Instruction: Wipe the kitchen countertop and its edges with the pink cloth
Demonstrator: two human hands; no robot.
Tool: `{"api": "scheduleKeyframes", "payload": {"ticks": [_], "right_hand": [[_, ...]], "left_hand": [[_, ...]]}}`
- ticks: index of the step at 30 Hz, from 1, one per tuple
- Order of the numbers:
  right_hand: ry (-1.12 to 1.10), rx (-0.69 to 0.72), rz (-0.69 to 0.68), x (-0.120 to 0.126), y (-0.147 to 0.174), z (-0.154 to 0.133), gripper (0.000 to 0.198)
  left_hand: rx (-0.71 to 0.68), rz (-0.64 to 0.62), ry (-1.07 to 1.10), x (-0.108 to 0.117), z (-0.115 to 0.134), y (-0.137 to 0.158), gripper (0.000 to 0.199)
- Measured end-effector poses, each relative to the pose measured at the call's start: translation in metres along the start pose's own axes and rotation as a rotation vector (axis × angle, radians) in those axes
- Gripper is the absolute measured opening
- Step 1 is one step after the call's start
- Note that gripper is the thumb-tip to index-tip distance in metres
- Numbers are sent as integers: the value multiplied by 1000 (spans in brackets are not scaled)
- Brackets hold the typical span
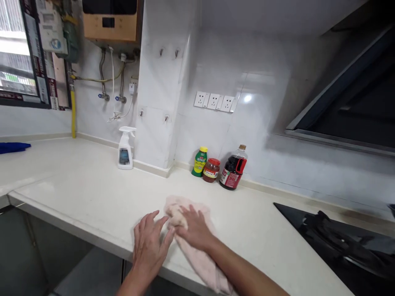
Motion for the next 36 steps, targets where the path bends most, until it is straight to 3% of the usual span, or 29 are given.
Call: {"api": "scheduleKeyframes", "payload": {"ticks": [2, 4, 7, 10, 14, 20, 23, 25, 27, 29, 33, 36], "right_hand": [[-61, 151, -74, -17, 13, -36, 75], [-124, 229, -124, -23, 34, -53, 74], [-205, 276, -183, -19, 74, -53, 74], [-215, 255, -194, -3, 117, -27, 72], [-128, 53, -60, 29, 172, 51, 67], [-55, -321, 307, 87, 254, 217, 78], [83, -492, 370, 108, 270, 279, 79], [155, -612, 360, 112, 264, 298, 83], [175, -676, 369, 109, 247, 292, 87], [159, -643, 368, 94, 219, 259, 86], [99, -389, 224, 39, 147, 141, 79], [16, -145, 106, 1, 105, 41, 82]], "left_hand": [[53, -44, 46, -4, -8, -2, 35], [131, -84, 96, -7, -18, -3, 38], [243, -110, 146, -10, -31, -4, 42], [262, -137, 138, -11, -30, -5, 43], [225, -186, 90, -13, -21, -5, 41], [194, -185, 63, -13, -14, -6, 39], [184, -200, 65, -13, -11, -6, 38], [178, -207, 76, -12, -8, -5, 39], [172, -219, 104, -11, -5, -5, 40], [176, -230, 147, -10, -4, -4, 40], [188, -182, 315, -3, -7, -5, 39], [267, -67, 568, 12, -26, -1, 43]]}}
Point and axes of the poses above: each hand's wrist, its own y-axis away from the middle knuckle, its own x-axis out of the back of the hand, z = x × y, the point moved 9 cm from there along -y, towards the middle knuckle, and after that the axes turned 12 degrees about -y, right-handed, at the moved point
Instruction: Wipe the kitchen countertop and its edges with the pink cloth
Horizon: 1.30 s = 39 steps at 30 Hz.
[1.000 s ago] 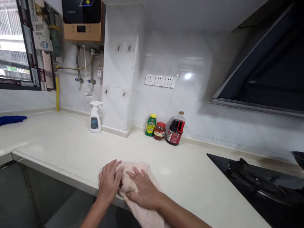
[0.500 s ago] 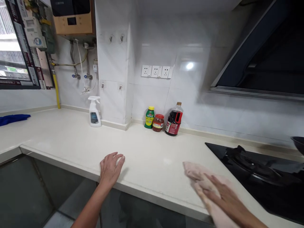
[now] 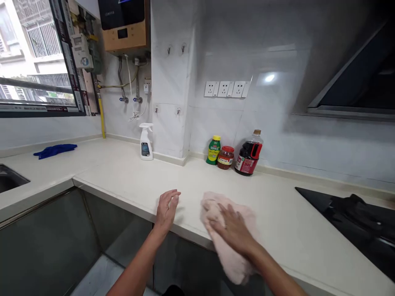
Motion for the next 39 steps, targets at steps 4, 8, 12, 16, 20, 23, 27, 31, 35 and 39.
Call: {"api": "scheduleKeyframes", "payload": {"ticks": [4, 8, 12, 16, 20, 23, 27, 31, 35, 39], "right_hand": [[-12, 267, -136, -45, -10, -114, 80], [71, 506, -112, -90, -13, -196, 92], [194, 654, -38, -132, -27, -241, 66], [226, 659, 52, -142, -49, -252, 47], [215, 641, 141, -134, -61, -257, 43], [235, 641, 200, -131, -62, -258, 39], [281, 689, 283, -122, -49, -244, 36], [315, 735, 383, -99, -17, -199, 36], [365, 723, 466, -67, 25, -135, 38], [419, 637, 526, -29, 72, -62, 46]], "left_hand": [[165, 169, 193, 51, -28, 16, 49], [306, 271, 204, 90, -50, 40, 55], [284, 295, 159, 109, -50, 51, 55], [214, 298, 62, 114, -41, 58, 51], [183, 227, -10, 99, -31, 74, 50], [157, 209, -7, 88, -20, 89, 48], [109, 212, -22, 82, -6, 106, 45], [95, 125, -37, 63, 3, 117, 41], [59, 30, -26, 29, 20, 129, 41], [24, -90, 1, -13, 44, 141, 40]]}}
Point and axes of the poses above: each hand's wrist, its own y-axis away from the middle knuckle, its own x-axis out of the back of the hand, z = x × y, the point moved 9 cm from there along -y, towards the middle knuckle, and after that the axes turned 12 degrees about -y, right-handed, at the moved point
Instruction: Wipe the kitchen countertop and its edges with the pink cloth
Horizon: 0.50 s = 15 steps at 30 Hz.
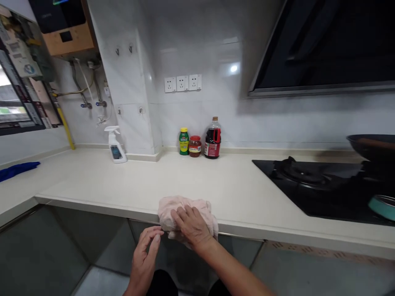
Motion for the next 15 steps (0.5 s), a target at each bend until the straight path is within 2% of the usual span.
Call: {"api": "scheduleKeyframes", "payload": {"ticks": [7, 11, 15], "right_hand": [[34, -116, 7, 69, 109, 91, 83], [46, -181, 28, 109, 163, 135, 86], [103, -261, 56, 141, 216, 174, 80]], "left_hand": [[-129, -197, -29, -56, 23, 19, 33], [-165, -258, -24, -78, 18, 25, 32], [-173, -299, 0, -94, 18, 27, 33]]}}
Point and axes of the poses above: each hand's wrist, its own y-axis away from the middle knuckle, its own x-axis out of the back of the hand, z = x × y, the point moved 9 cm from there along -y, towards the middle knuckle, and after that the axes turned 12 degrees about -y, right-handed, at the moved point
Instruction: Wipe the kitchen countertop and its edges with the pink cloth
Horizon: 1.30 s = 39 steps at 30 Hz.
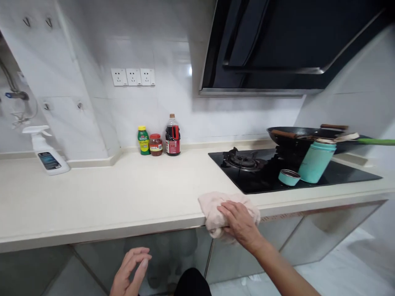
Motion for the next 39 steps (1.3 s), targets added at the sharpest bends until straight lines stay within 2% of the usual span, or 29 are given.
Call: {"api": "scheduleKeyframes", "payload": {"ticks": [6, 12, 14, 16, 18, 21, 25, 28, 31, 34, 36, 39], "right_hand": [[139, -37, -7, 17, 44, 62, 66], [282, -144, -18, 43, 79, 116, 58], [355, -220, -22, 51, 84, 127, 55], [405, -269, -59, 49, 78, 123, 55], [407, -277, -86, 39, 62, 102, 58], [325, -262, -79, 16, 28, 51, 65], [235, -236, -71, -17, -18, -19, 73], [176, -162, -110, -41, -53, -67, 78], [113, -37, -178, -71, -90, -116, 81], [69, 89, -207, -98, -123, -163, 84], [48, 158, -222, -112, -141, -191, 83], [20, 219, -261, -128, -163, -227, 78]], "left_hand": [[4, -49, 13, -8, 7, 1, 36], [72, -61, 28, 0, -19, 14, 40], [106, -42, 55, 1, -29, 19, 43], [151, -20, 113, -2, -33, 23, 45], [199, -4, 179, -8, -32, 25, 46], [222, -10, 242, -18, -18, 25, 46], [164, -53, 273, -26, -1, 19, 44], [93, -142, 274, -31, 1, 19, 36], [84, -208, 257, -38, -13, 30, 30], [148, -233, 250, -47, -35, 46, 25], [237, -214, 277, -49, -53, 56, 27], [446, -164, 399, -46, -80, 65, 45]]}}
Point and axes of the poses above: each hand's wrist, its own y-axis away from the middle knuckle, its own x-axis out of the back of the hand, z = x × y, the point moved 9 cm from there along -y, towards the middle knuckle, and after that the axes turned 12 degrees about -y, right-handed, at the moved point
